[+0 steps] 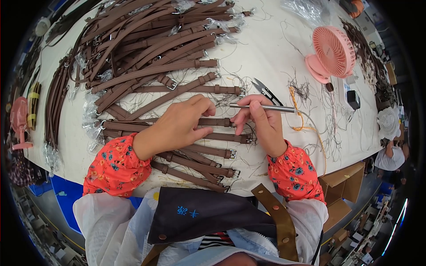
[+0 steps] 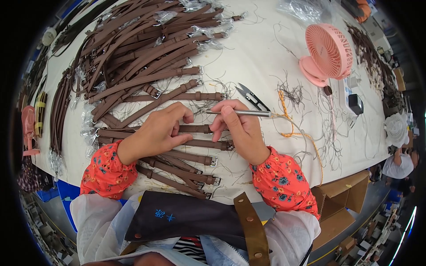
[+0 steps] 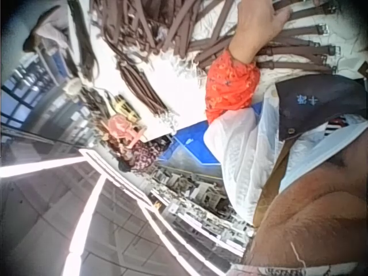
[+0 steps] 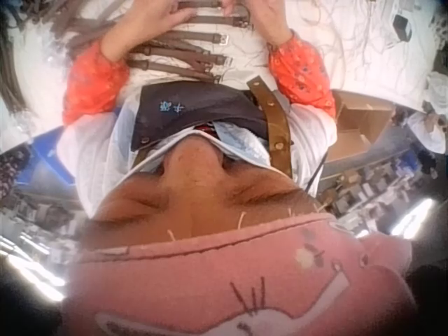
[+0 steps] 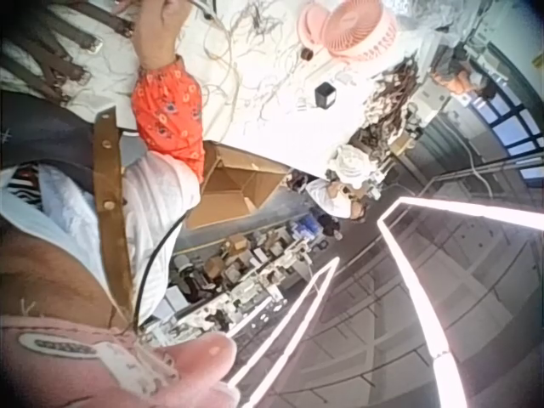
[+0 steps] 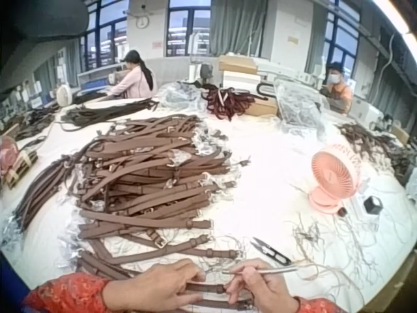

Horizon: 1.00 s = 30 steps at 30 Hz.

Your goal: Finishing and trimming small brown leather straps using a pick tool and tweezers.

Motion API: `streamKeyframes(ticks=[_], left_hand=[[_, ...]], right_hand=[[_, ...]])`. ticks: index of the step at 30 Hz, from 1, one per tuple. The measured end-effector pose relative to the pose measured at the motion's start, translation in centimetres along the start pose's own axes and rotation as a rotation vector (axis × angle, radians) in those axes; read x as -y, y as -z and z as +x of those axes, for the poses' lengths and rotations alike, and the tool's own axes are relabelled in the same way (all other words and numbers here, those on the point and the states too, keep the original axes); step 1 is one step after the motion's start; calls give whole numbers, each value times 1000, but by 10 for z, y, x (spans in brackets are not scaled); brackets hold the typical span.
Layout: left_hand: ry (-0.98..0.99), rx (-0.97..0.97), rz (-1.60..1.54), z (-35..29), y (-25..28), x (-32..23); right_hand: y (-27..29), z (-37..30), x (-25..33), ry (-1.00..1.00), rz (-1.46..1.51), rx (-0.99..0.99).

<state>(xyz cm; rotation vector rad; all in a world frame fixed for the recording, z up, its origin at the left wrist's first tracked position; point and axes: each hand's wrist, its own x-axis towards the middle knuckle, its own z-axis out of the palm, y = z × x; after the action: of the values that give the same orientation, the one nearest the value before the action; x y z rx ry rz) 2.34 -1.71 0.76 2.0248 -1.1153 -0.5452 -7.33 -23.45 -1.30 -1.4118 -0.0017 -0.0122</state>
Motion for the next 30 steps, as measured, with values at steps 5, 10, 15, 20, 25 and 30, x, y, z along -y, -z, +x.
streamKeyframes(ticks=[5, 10, 15, 20, 25, 30], left_hand=[[-111, -115, 57, -2, -19, 11], [-162, -167, 125, -3, -25, 9], [-110, -166, 208, 0, -26, -1], [-137, -115, 231, 2, -25, -1], [-73, -85, 59, 4, -17, 11], [126, -15, -297, 6, -7, 18]], right_hand=[[1, 3, -2, 44, 8, -73], [1, 3, -2, 10, 28, -79], [-1, 3, -2, 5, 43, -79], [-1, 3, -1, -15, 38, -87], [2, 2, -3, -13, -14, -19], [0, -1, 4, -60, -155, 81]])
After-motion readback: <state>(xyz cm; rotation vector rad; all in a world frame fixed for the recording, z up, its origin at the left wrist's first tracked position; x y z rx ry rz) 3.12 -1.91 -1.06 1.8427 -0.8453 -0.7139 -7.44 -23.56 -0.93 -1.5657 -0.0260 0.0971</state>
